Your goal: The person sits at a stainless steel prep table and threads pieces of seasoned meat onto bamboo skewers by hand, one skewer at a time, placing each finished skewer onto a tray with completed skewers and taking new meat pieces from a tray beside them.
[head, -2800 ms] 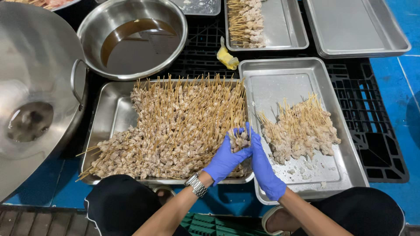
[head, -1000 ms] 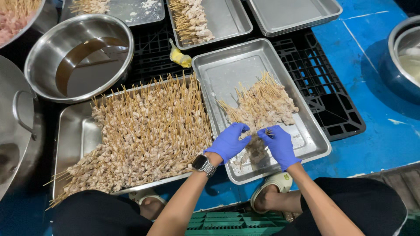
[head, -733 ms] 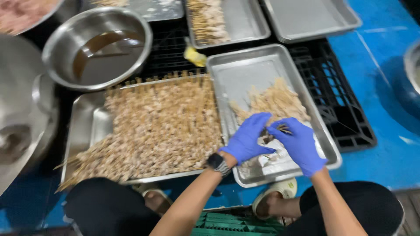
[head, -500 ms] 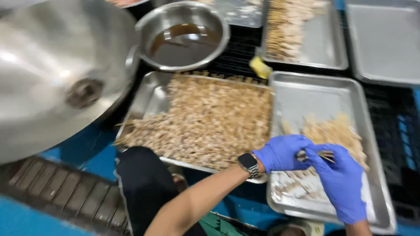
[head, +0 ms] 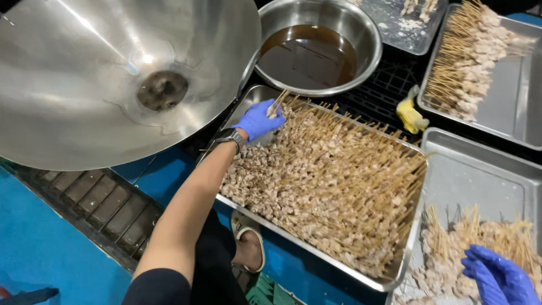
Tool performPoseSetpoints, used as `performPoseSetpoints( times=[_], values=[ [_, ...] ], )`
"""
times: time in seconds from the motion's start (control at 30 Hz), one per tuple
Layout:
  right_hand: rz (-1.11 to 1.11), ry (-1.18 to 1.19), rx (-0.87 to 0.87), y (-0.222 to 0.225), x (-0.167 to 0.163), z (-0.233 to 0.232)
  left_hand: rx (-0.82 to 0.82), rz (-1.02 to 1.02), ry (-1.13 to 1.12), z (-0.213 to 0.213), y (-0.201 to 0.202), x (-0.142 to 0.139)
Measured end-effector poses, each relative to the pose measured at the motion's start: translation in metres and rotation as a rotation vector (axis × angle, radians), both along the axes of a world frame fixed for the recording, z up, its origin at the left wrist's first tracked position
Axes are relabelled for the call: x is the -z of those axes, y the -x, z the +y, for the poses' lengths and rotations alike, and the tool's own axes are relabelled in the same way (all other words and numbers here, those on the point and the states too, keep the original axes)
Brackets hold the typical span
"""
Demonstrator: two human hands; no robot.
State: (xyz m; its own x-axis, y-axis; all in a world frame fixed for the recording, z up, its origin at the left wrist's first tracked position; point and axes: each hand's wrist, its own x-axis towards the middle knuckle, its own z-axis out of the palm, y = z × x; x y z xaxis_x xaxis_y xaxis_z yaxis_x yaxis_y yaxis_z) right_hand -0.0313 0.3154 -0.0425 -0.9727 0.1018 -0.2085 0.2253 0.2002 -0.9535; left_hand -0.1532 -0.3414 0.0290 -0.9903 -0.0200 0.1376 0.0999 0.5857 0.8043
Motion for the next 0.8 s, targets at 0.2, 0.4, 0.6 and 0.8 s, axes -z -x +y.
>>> performPoseSetpoints(
  times=[0.2, 0.4, 0.6, 0.8],
  values=[
    [-0.282, 0.076, -0.022, 0.021, 0.015, -0.008, 0.043, -0.226, 0.085, -0.037, 0.02, 0.058],
    [-0.444, 0.126, 0.081, 0.045, 0.014, -0.026, 0.191, -0.429, -0.116, -0.025, 0.013, 0.065],
    [-0.093, -0.193, -0.16, 0.023, 0.037, -0.024, 0.283, -0.708, -0.567, -0.033, 0.004, 0.044],
    [0.299, -0.501, -0.214, -0.01, 0.026, -0.043, 0.117, -0.496, -0.339, -0.027, 0.009, 0.073]
  ],
)
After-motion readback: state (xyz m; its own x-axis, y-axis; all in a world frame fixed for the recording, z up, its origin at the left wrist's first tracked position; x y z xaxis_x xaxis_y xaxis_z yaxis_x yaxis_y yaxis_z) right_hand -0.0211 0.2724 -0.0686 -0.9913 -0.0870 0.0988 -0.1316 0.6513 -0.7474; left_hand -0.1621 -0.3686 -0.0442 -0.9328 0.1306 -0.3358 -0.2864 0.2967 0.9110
